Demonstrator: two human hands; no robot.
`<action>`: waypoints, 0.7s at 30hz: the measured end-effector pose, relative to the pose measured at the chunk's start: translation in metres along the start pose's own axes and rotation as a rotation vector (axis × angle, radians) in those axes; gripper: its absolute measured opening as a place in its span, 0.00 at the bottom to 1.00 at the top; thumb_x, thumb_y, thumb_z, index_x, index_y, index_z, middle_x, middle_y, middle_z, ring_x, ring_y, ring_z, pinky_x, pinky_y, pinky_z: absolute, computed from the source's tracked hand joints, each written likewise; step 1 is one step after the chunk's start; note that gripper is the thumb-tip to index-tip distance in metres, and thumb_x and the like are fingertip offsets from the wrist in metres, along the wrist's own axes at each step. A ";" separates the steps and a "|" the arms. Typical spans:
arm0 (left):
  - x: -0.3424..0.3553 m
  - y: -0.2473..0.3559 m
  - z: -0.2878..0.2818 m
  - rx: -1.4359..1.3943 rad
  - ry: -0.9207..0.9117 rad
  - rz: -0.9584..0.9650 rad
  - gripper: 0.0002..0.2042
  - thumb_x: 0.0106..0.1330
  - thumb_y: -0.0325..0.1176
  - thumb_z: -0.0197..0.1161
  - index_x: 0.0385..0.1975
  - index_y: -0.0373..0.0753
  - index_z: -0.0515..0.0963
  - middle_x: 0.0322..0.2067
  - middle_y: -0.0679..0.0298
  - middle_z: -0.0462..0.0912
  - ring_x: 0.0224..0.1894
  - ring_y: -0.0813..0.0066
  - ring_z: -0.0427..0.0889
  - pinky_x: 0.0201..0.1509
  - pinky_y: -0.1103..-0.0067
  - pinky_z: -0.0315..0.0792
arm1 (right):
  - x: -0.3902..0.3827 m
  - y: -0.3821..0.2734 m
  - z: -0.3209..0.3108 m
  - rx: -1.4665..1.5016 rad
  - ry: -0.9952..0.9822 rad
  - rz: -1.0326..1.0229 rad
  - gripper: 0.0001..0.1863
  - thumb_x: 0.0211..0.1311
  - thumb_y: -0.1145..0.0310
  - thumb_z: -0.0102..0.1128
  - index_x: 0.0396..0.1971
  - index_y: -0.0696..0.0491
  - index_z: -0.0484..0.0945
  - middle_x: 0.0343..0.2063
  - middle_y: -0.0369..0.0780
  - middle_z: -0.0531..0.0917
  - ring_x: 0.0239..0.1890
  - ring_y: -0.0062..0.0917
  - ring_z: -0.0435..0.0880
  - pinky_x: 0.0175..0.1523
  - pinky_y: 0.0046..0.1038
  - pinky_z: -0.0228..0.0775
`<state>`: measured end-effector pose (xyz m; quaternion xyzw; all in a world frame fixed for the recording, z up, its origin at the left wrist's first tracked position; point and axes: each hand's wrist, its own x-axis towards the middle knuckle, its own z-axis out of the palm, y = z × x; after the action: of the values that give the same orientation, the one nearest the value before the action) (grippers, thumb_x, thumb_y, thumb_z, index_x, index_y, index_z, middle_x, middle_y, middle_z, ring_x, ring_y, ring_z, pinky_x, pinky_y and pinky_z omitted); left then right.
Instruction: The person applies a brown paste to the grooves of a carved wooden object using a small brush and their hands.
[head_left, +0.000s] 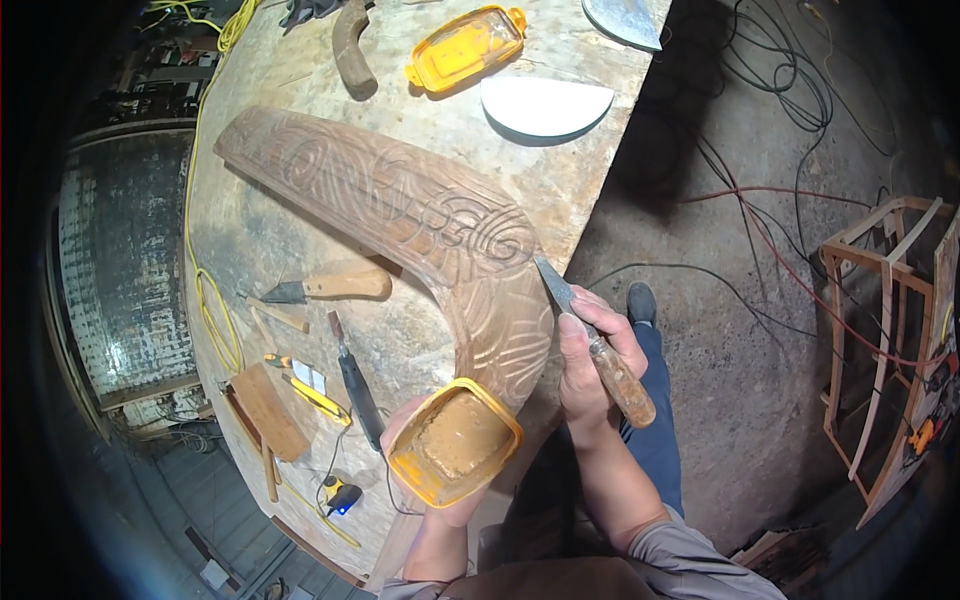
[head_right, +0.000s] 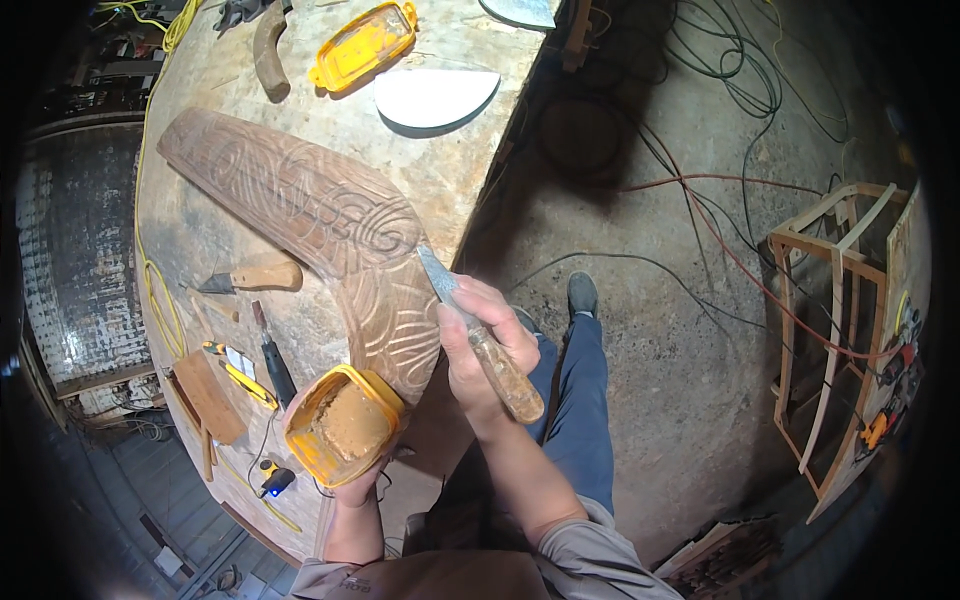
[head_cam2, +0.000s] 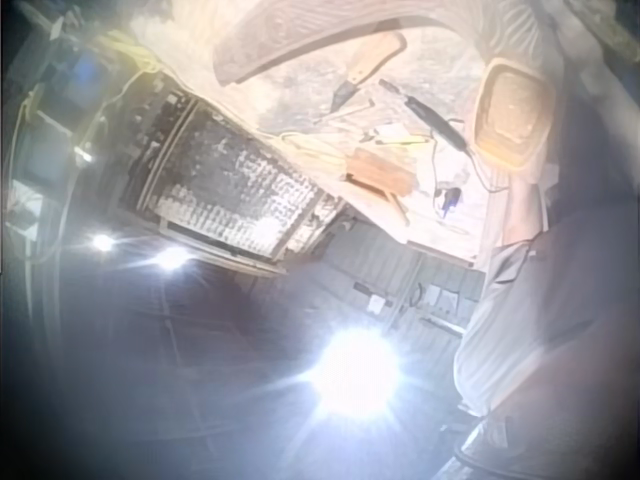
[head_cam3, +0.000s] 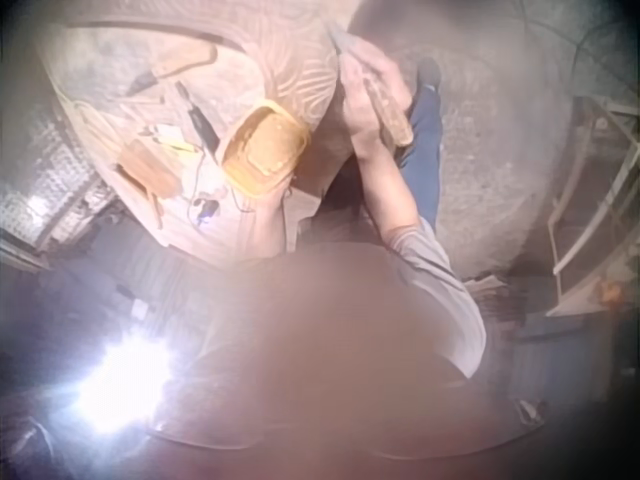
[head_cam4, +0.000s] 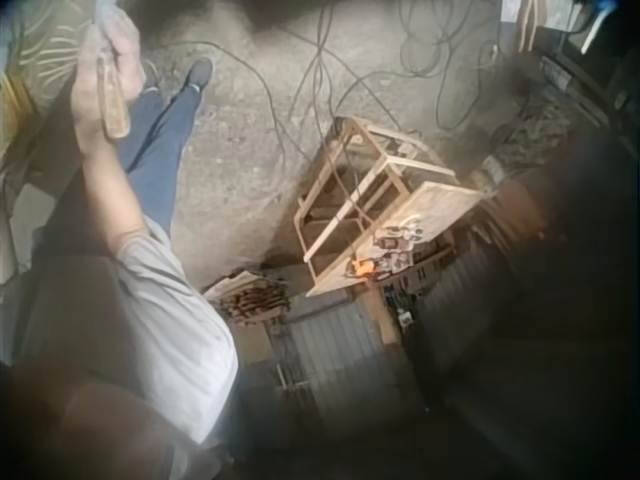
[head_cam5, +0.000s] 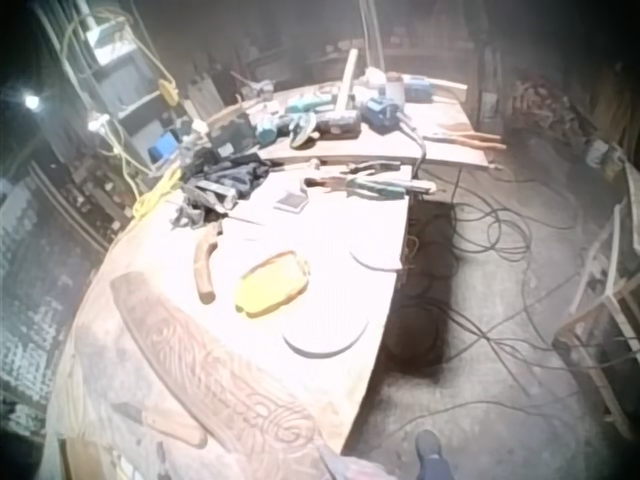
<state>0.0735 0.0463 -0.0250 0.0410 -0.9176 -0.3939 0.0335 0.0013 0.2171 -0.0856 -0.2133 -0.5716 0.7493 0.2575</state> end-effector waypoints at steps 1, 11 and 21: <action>0.000 0.000 -0.001 -0.001 0.002 -0.002 0.32 0.37 0.38 0.82 0.45 0.36 0.77 0.40 0.59 0.79 0.43 0.64 0.79 0.49 0.71 0.72 | 0.000 0.000 0.000 -0.030 -0.012 -0.018 0.11 0.56 0.82 0.67 0.40 0.62 0.80 0.42 0.49 0.86 0.46 0.33 0.85 0.55 0.31 0.75; 0.000 0.003 0.001 -0.007 -0.009 -0.022 0.33 0.36 0.36 0.83 0.47 0.36 0.76 0.42 0.59 0.78 0.45 0.65 0.79 0.51 0.72 0.72 | 0.004 -0.002 -0.006 0.026 -0.041 0.006 0.09 0.57 0.82 0.66 0.39 0.62 0.80 0.43 0.50 0.86 0.48 0.33 0.85 0.56 0.31 0.75; 0.042 0.038 -0.010 -0.182 -0.146 0.119 0.39 0.41 0.29 0.79 0.56 0.31 0.68 0.52 0.51 0.76 0.52 0.60 0.78 0.57 0.70 0.71 | 0.009 -0.085 -0.037 0.149 -0.181 -0.030 0.07 0.56 0.79 0.63 0.35 0.59 0.76 0.35 0.44 0.82 0.42 0.36 0.84 0.50 0.36 0.76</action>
<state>0.0310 0.0606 0.0104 -0.0457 -0.8789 -0.4748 -0.0065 0.0290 0.2685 -0.0134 -0.1166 -0.5383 0.8019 0.2315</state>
